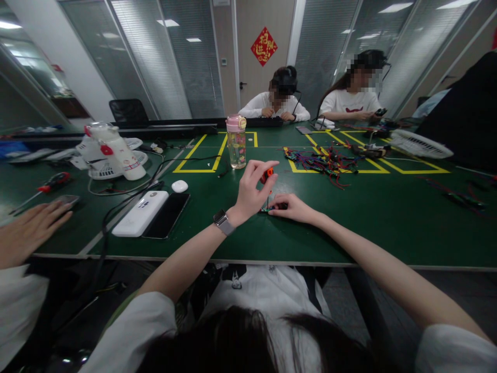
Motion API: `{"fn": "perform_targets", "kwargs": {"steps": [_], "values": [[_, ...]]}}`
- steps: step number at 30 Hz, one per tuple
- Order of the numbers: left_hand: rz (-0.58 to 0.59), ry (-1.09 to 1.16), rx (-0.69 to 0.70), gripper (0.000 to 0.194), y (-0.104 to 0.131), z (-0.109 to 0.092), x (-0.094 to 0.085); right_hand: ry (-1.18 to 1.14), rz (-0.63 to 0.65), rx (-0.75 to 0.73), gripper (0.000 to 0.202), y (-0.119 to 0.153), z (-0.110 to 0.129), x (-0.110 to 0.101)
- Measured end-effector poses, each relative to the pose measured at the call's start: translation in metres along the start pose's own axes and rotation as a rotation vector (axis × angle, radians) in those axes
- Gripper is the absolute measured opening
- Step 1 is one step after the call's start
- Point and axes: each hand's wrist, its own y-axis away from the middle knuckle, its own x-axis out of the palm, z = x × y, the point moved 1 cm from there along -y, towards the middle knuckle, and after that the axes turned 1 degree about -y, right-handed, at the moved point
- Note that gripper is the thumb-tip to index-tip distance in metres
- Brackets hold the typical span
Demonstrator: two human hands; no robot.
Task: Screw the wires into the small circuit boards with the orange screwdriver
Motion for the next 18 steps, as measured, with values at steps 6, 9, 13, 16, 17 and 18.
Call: {"fn": "perform_targets", "kwargs": {"steps": [6, 9, 13, 16, 17, 18], "values": [[0.051, 0.085, -0.024, 0.033, 0.0021, 0.0013, -0.0006, 0.014, -0.003, -0.001, 0.028, 0.0003, -0.0010, 0.0000], [0.043, 0.072, -0.029, 0.031, 0.0020, 0.0018, -0.0004, 0.010, -0.004, -0.003, 0.029, 0.0001, -0.0018, 0.0002], [0.003, 0.015, -0.005, 0.025, 0.0003, 0.0008, 0.0001, 0.010, -0.004, 0.000, 0.029, -0.0004, -0.0028, 0.0007], [-0.040, -0.018, 0.023, 0.019, -0.0008, 0.0008, 0.0004, 0.014, -0.006, -0.001, 0.028, -0.0004, -0.0027, 0.0009], [-0.048, -0.021, 0.030, 0.018, -0.0009, 0.0010, 0.0004, 0.015, -0.008, -0.001, 0.028, -0.0003, -0.0023, 0.0008], [-0.049, -0.020, 0.034, 0.017, -0.0009, 0.0011, 0.0005, 0.015, -0.010, 0.000, 0.028, -0.0002, -0.0019, 0.0008]]}}
